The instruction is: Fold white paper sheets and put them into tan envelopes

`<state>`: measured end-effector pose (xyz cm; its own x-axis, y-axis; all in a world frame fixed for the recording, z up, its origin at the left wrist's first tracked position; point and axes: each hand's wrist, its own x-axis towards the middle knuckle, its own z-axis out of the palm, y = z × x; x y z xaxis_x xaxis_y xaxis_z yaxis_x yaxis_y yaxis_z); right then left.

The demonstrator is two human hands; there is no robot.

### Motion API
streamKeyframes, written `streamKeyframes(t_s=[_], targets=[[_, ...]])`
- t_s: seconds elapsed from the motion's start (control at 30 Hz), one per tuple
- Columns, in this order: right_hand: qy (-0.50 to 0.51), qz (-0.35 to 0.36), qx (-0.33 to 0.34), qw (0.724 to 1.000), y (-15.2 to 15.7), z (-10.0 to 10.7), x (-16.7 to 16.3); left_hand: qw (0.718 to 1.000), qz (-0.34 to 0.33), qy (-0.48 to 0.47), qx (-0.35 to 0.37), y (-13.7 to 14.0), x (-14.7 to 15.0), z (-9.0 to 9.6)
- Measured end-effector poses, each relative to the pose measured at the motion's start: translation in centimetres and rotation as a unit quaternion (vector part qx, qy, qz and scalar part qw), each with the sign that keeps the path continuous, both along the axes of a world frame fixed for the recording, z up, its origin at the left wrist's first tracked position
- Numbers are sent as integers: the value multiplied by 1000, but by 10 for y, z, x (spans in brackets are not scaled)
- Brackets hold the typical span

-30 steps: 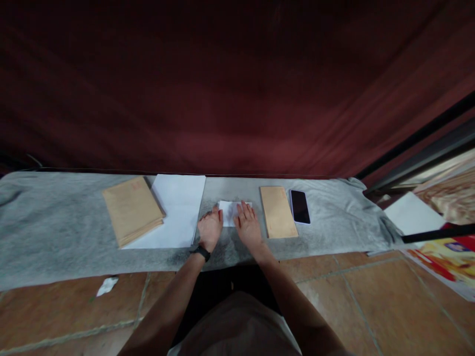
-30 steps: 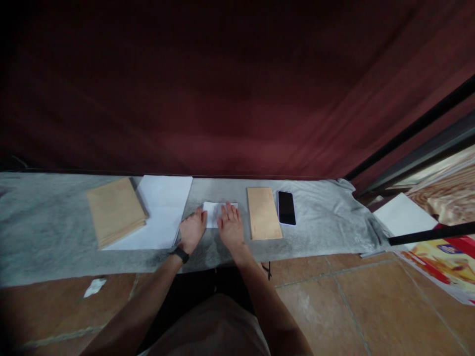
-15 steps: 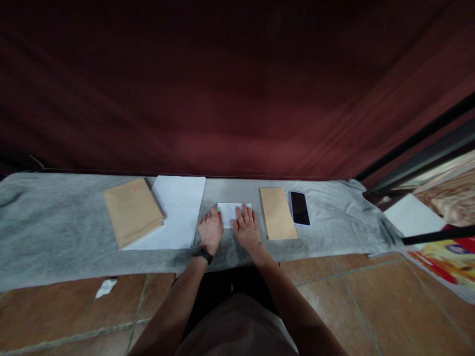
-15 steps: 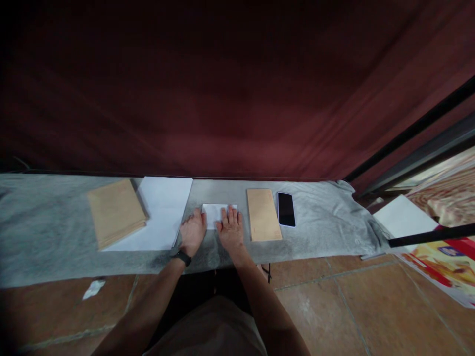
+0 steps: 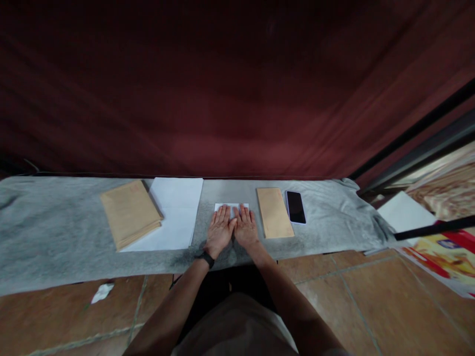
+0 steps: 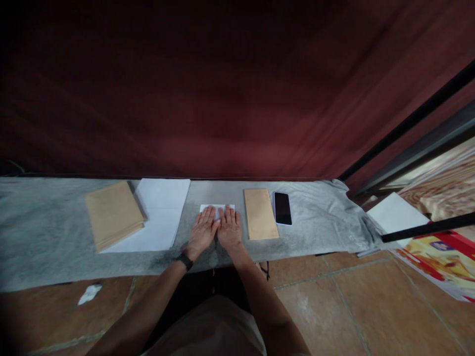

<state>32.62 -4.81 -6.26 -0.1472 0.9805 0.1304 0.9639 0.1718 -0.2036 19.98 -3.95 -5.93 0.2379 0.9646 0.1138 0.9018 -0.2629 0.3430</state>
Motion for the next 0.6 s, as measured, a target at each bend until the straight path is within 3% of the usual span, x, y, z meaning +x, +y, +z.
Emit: streamKeyframes(t_s=[0.47, 0.6], targets=[[23, -45, 58, 997, 0, 2, 20, 999, 40, 25, -1, 1, -1, 2], [35, 2, 75, 997, -20, -2, 10, 999, 37, -6, 17, 2, -6, 1]])
